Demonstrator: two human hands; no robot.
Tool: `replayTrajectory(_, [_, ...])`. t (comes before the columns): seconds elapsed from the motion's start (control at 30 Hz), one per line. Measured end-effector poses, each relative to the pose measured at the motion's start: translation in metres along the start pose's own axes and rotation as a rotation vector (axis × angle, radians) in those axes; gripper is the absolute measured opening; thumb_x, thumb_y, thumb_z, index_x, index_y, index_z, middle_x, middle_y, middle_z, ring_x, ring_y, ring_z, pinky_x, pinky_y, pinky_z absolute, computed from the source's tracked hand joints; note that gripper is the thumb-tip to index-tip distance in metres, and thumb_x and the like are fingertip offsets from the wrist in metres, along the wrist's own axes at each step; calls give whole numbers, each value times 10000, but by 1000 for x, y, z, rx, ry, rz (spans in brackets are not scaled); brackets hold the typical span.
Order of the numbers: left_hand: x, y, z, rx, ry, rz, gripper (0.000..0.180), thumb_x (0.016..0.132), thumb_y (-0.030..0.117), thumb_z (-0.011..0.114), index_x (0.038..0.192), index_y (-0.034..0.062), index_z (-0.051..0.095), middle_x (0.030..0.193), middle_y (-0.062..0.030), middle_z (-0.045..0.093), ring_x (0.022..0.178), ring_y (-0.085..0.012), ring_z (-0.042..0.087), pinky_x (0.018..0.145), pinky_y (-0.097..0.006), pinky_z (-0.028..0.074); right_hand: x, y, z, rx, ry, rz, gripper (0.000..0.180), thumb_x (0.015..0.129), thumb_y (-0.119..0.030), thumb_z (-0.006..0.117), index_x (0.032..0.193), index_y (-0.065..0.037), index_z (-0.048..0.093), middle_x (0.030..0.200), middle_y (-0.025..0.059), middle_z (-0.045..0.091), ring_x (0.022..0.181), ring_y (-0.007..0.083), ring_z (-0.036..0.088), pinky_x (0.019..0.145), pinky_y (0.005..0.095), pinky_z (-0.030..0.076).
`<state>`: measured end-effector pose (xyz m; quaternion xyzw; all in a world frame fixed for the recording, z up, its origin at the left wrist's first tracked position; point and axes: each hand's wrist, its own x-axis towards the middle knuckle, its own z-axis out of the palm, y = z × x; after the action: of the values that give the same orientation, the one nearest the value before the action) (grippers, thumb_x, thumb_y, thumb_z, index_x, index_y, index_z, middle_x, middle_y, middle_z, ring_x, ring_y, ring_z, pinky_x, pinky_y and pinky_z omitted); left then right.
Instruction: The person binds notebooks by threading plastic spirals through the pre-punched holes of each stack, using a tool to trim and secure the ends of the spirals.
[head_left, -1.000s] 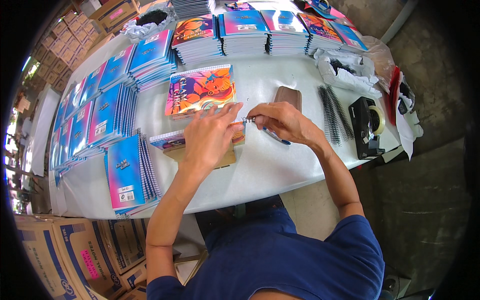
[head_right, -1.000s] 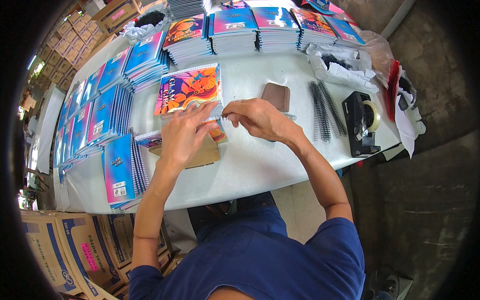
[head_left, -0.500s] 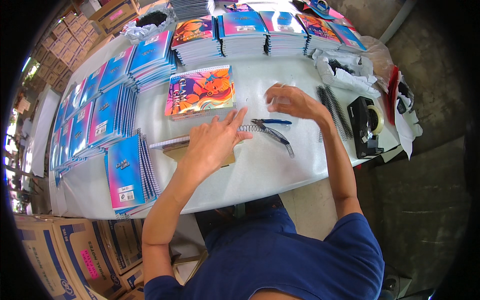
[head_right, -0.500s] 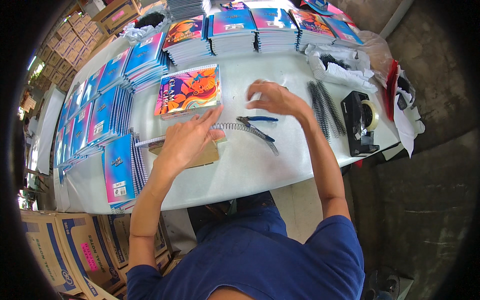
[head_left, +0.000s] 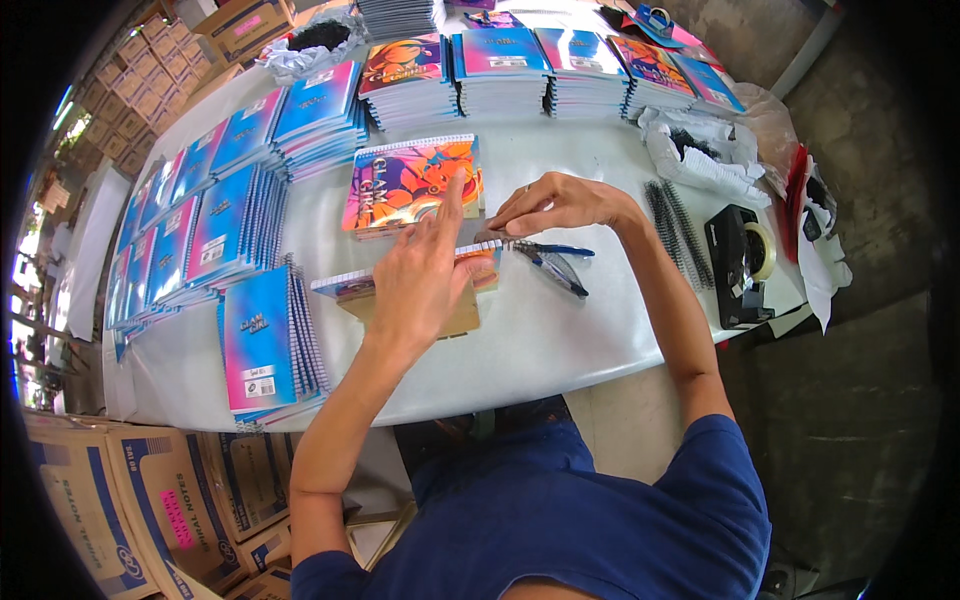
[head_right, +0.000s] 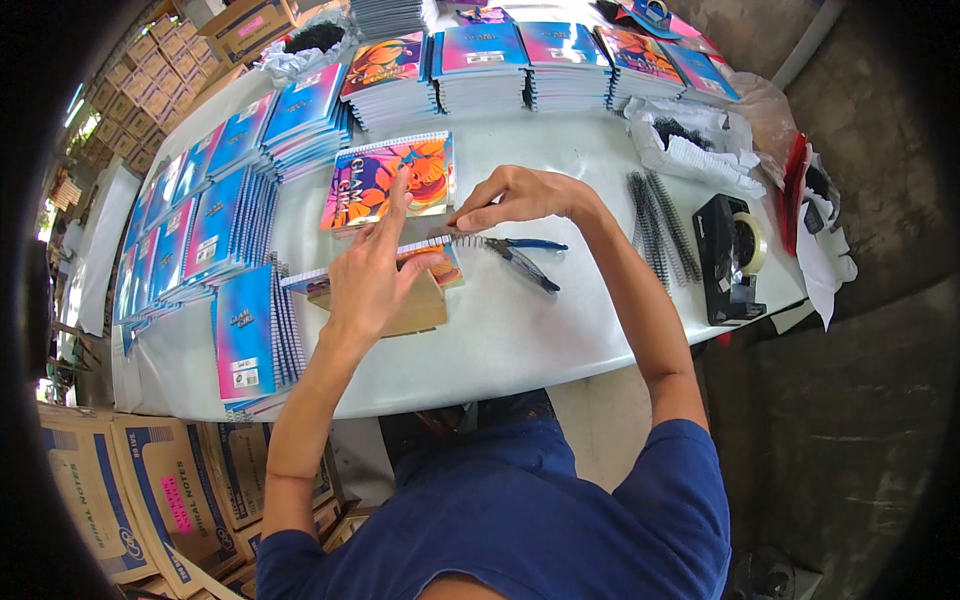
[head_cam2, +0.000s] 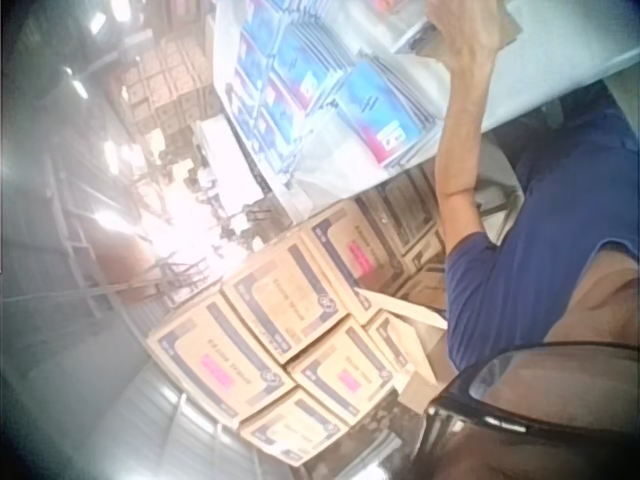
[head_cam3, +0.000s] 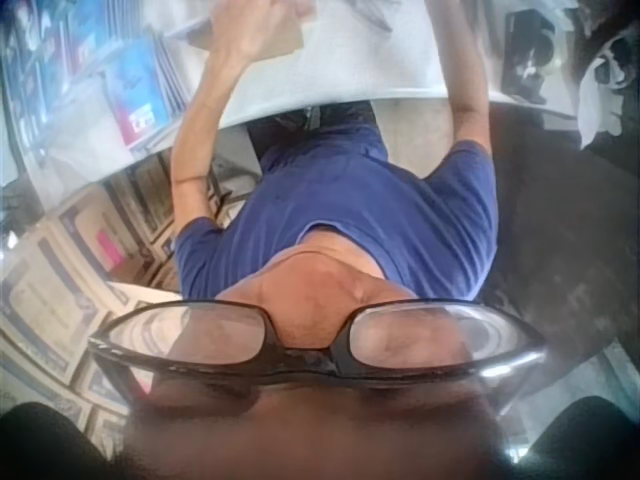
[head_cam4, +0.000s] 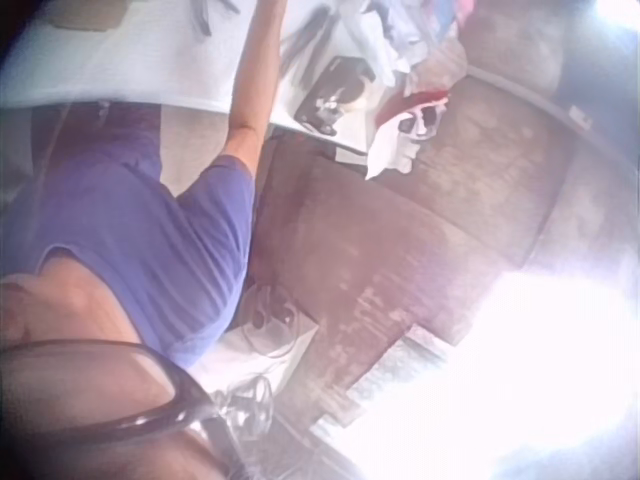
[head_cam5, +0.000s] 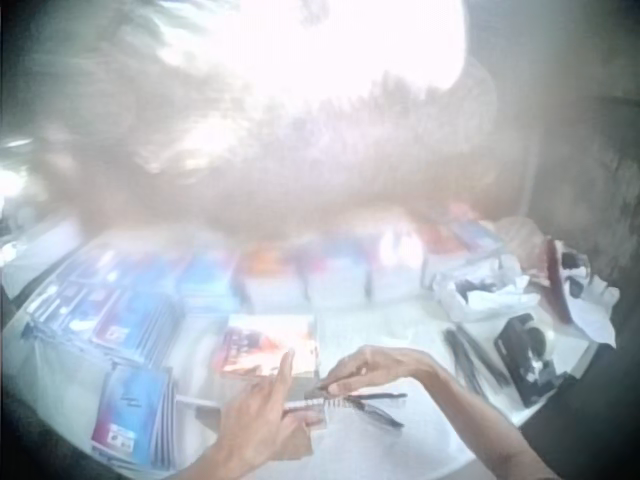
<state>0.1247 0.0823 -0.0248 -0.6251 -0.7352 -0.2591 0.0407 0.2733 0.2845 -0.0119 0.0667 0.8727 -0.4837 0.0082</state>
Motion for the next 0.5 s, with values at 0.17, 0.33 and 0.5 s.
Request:
replayTrajectory(0.17, [-2, -5, -3, -13, 130, 65, 1066, 678, 425, 783, 1534, 224, 180, 1121, -119, 677, 974, -358, 647, 726, -408, 538, 3, 19, 6, 409, 22, -236, 428, 854, -395, 700, 1098, -43, 719, 1074, 139, 702, 994, 196, 636, 890, 349, 488])
replayTrajectory(0.33, [-3, -5, -12, 8, 119, 76, 1018, 695, 366, 785, 1518, 157, 224, 1135, -160, 655, 1046, -312, 629, 945, -434, 471, 7, 22, 14, 598, 32, -174, 368, 854, -270, 705, 1047, 42, 711, 1139, 195, 670, 1112, 268, 592, 951, 362, 446])
replayTrajectory(0.5, [-6, -18, -10, 86, 147, 113, 960, 682, 437, 764, 1503, 263, 297, 1114, -160, 670, 1045, -365, 625, 776, -408, 537, 18, 32, 17, 405, 114, -72, 380, 863, -299, 677, 1021, 45, 717, 1142, 246, 652, 1130, 305, 592, 983, 398, 423])
